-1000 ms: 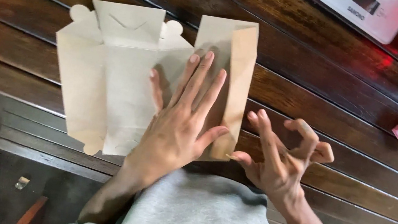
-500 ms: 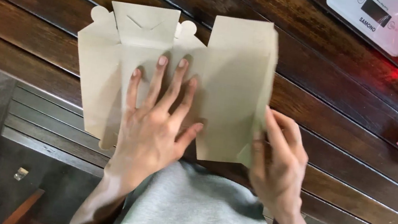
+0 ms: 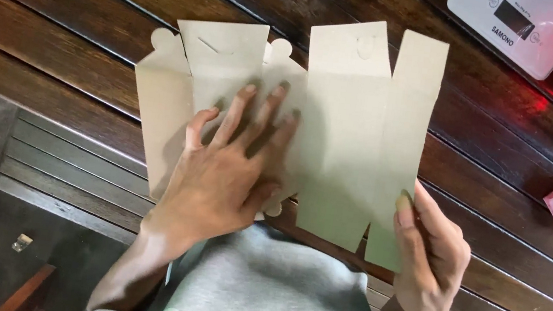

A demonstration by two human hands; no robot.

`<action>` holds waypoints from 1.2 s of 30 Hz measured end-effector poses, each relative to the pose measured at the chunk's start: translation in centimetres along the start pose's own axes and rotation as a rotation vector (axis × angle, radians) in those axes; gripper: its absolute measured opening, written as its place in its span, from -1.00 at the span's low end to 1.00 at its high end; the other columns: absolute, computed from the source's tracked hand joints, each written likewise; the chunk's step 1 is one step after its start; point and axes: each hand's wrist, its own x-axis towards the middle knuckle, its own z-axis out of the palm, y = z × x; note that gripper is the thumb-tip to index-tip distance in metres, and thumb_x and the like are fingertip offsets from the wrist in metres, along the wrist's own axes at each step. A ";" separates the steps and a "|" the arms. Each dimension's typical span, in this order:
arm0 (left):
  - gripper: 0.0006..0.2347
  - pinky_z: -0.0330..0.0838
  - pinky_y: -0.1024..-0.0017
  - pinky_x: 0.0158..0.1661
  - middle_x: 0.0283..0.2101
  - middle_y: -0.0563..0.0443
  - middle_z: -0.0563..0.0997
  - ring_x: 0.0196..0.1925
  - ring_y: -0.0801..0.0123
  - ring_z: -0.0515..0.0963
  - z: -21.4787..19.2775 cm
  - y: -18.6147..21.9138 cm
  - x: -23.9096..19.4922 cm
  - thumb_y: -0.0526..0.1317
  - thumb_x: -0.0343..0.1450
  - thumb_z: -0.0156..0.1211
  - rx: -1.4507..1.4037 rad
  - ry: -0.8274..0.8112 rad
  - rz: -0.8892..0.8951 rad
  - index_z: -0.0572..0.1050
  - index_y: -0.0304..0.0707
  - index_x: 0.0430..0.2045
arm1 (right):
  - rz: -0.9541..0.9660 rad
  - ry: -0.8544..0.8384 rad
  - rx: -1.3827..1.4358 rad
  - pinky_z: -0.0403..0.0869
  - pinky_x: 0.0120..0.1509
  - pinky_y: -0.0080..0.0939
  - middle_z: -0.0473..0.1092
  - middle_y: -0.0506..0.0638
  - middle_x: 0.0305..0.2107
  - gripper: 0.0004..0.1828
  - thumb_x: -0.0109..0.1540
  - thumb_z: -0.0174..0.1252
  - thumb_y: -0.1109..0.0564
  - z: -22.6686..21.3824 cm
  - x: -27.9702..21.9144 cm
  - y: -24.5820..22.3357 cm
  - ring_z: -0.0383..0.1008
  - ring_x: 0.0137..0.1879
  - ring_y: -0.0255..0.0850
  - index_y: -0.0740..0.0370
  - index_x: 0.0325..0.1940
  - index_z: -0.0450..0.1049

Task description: The person folds a flat cardboard sheet into a small box by creasing along pre-scored lines and tucking flaps into slots. They repeat the process with a second sheet, forming two assembled boxes on the table.

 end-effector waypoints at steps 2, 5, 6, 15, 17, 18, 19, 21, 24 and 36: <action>-0.13 0.01 -0.10 0.23 0.59 -0.13 -0.25 0.59 0.06 -0.21 0.0 -0.2 0.2 0.22 0.35 0.17 0.053 0.000 -0.044 -0.10 -0.06 0.52 | 0.013 0.002 0.033 -0.05 -0.30 -0.35 0.07 -0.16 -0.56 -0.58 0.40 -0.04 0.33 0.3 0.2 -0.8 -0.06 -0.47 -0.41 0.43 0.36 0.33; 0.07 -0.12 -0.33 0.27 0.57 -0.24 -0.28 0.59 -0.02 -0.26 -0.2 -0.5 0.5 0.42 0.16 0.38 0.053 0.067 -0.115 -0.04 0.04 0.52 | -0.023 -0.023 0.009 -0.11 -0.34 -0.32 0.03 -0.13 -0.60 -0.60 0.39 -0.06 0.31 0.4 0.3 -1.1 -0.11 -0.52 -0.40 0.49 0.31 0.35; 0.14 -0.18 -0.42 0.27 0.57 -0.21 -0.31 0.58 -0.06 -0.35 -0.4 -0.7 0.5 0.48 0.12 0.38 0.068 0.080 -0.130 -0.07 -0.02 0.53 | -0.040 -0.032 0.025 -0.12 -0.33 -0.32 0.02 -0.14 -0.60 -0.60 0.38 -0.06 0.31 0.5 0.3 -1.1 -0.12 -0.52 -0.40 0.50 0.30 0.34; 0.44 -0.32 -0.50 0.29 0.56 -0.19 -0.44 0.56 -0.09 -0.51 -0.6 -1.7 2.0 0.72 -0.15 0.36 0.180 0.076 -0.131 -0.21 -0.01 0.56 | -0.091 -0.161 0.157 0.19 0.05 -0.06 0.38 0.05 -0.49 -0.56 0.29 0.00 0.17 2.6 1.6 -3.9 0.21 -0.25 -0.07 0.58 0.16 0.35; 0.49 -0.30 -0.47 0.30 0.55 -0.19 -0.47 0.56 -0.08 -0.51 -0.5 -1.9 2.3 0.76 -0.21 0.35 0.223 0.077 -0.138 -0.24 0.00 0.56 | -0.106 -0.223 0.176 0.38 0.43 0.24 0.36 0.13 -0.49 -0.60 0.27 -0.02 0.16 3.6 2.7 -5.5 0.46 0.01 0.27 0.64 0.00 0.37; 0.50 -0.34 -0.48 0.30 0.55 -0.18 -0.51 0.56 -0.08 -0.54 -0.3 -2.0 2.3 0.77 -0.21 0.33 0.231 0.081 -0.131 -0.26 -0.01 0.56 | -0.138 -0.277 0.176 0.37 0.48 0.27 0.42 0.17 -0.40 -0.59 0.29 -0.03 0.10 4.0 3.1 -5.8 0.48 -0.08 0.11 0.61 -0.05 0.39; 0.51 -0.38 -0.50 0.29 0.54 -0.17 -0.55 0.55 -0.08 -0.56 -0.1 -2.0 2.3 0.77 -0.21 0.31 0.240 0.085 -0.124 -0.29 -0.03 0.56 | -0.170 -0.331 0.175 0.37 0.52 0.29 0.48 0.20 -0.32 -0.56 0.32 -0.04 0.04 4.4 3.4 -6.2 0.50 -0.18 -0.04 0.58 -0.09 0.42; 0.42 -0.28 -0.49 0.30 0.56 -0.17 -0.42 0.57 -0.07 -0.44 -0.6 -1.9 2.1 0.68 -0.18 0.38 0.199 0.118 -0.122 -0.15 -0.03 0.55 | -0.154 -0.389 0.180 0.33 0.55 0.30 0.44 0.27 -0.10 -0.56 0.32 -0.01 0.04 4.7 3.4 -5.1 0.40 0.14 0.17 0.58 -0.03 0.42; 0.18 -0.20 -0.43 0.32 0.56 -0.24 -0.18 0.59 -0.07 -0.26 -0.4 -1.8 1.7 0.55 -0.01 0.39 0.123 0.204 -0.124 0.13 -0.15 0.46 | -0.191 -0.481 0.135 0.26 0.62 0.37 0.38 0.33 0.16 -0.55 0.34 -0.01 0.02 5.7 3.6 -4.6 0.24 0.51 0.41 0.52 0.07 0.42; -0.20 -0.62 -0.50 0.29 0.56 -0.37 -0.15 0.54 -0.15 -0.51 0.2 -1.9 -2.5 -0.20 0.24 0.16 -0.197 0.156 -0.256 0.02 -0.26 0.48 | -0.472 -0.610 -0.472 -0.12 0.68 0.26 0.21 0.02 0.43 -0.14 0.39 -0.58 -0.41 7.9 3.5 -0.9 -0.03 0.63 0.23 0.16 0.43 0.29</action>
